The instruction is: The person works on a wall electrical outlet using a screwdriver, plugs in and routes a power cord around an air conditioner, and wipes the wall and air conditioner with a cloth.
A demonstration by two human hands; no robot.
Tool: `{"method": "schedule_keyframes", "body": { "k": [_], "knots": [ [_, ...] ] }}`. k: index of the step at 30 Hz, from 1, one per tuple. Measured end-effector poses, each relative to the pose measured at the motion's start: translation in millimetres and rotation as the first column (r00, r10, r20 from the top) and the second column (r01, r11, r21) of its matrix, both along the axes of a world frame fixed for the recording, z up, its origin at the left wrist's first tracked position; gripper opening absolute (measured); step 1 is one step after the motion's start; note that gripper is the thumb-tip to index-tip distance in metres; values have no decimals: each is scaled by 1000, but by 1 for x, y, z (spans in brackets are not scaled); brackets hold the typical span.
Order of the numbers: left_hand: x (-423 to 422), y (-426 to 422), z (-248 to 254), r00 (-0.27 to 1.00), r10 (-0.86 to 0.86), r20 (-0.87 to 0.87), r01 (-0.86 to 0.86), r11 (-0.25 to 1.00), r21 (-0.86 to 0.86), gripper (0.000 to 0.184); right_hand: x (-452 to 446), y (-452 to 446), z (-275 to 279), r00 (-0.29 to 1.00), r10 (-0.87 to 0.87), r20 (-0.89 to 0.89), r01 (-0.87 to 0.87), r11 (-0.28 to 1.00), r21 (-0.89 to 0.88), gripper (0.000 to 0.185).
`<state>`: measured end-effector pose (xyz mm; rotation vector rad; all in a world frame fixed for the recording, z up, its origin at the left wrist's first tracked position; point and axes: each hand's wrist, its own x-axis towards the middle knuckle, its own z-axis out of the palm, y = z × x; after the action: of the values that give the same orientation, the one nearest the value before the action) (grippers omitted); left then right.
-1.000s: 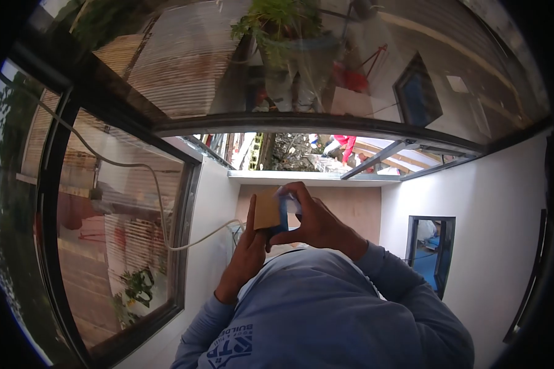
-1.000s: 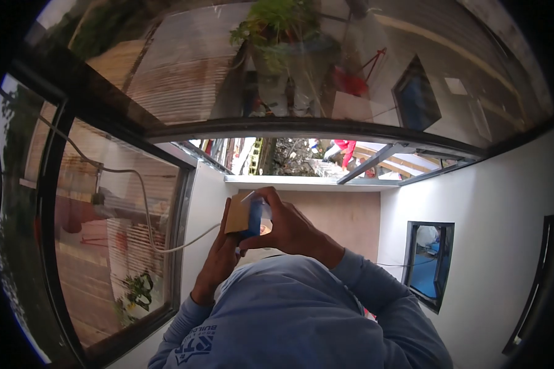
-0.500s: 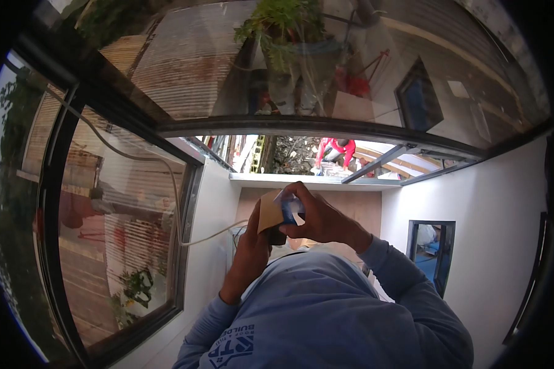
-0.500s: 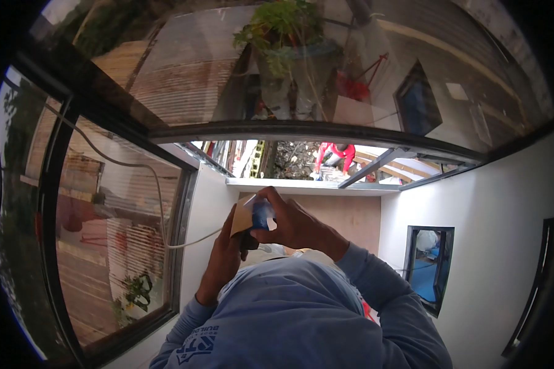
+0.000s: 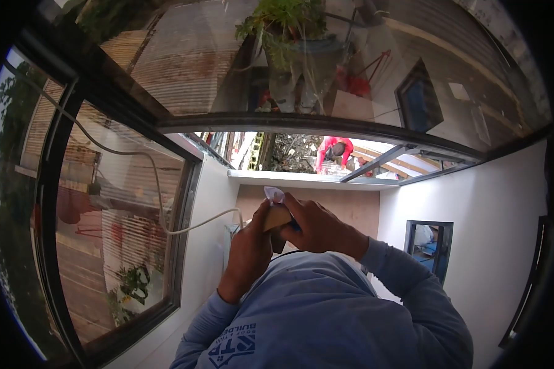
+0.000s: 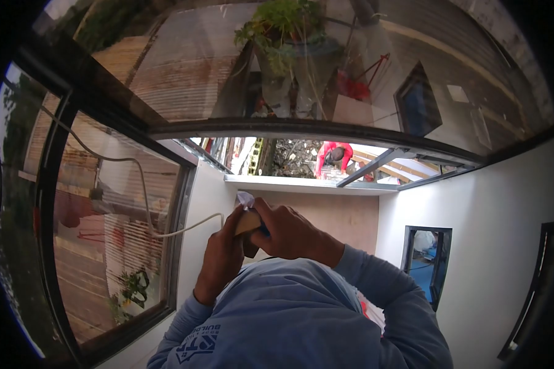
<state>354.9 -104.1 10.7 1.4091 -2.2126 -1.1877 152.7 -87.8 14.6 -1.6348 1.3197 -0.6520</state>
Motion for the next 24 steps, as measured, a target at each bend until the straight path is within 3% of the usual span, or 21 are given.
{"method": "schedule_keyframes", "body": {
  "k": [2,5,8,11,14,17,20,21,24],
  "knots": [
    [1,-2,6,992,-47,118,46,999,8,51,-8,-4,15,997,75,17,-77,978,195,45],
    [17,-14,-3,942,-319,101,329,939,-104,45,-15,-9,-13,980,195,25,-196,954,229,40],
    [26,-25,-19,854,-505,126,515,787,-339,41,-19,-13,-35,960,264,89,-278,925,260,42],
    [26,-27,-10,845,-511,156,531,836,-138,37,-19,-14,-34,952,267,150,-302,894,330,36],
    [21,-30,-1,857,-457,238,490,866,-101,33,-14,-13,-36,964,178,199,-232,928,291,47],
    [23,-36,0,888,-404,222,434,894,-111,22,-1,-6,-15,993,108,-48,-95,970,225,50],
    [35,-49,-10,858,-462,224,509,826,-244,24,4,1,-3,996,58,62,-62,996,66,52],
    [39,-54,-6,852,-501,148,522,831,-190,23,2,-1,-3,997,78,12,-78,995,57,50],
    [32,-56,15,949,-307,77,273,918,288,25,-3,-6,-1,975,138,-176,-138,990,11,48]
  ]
}}
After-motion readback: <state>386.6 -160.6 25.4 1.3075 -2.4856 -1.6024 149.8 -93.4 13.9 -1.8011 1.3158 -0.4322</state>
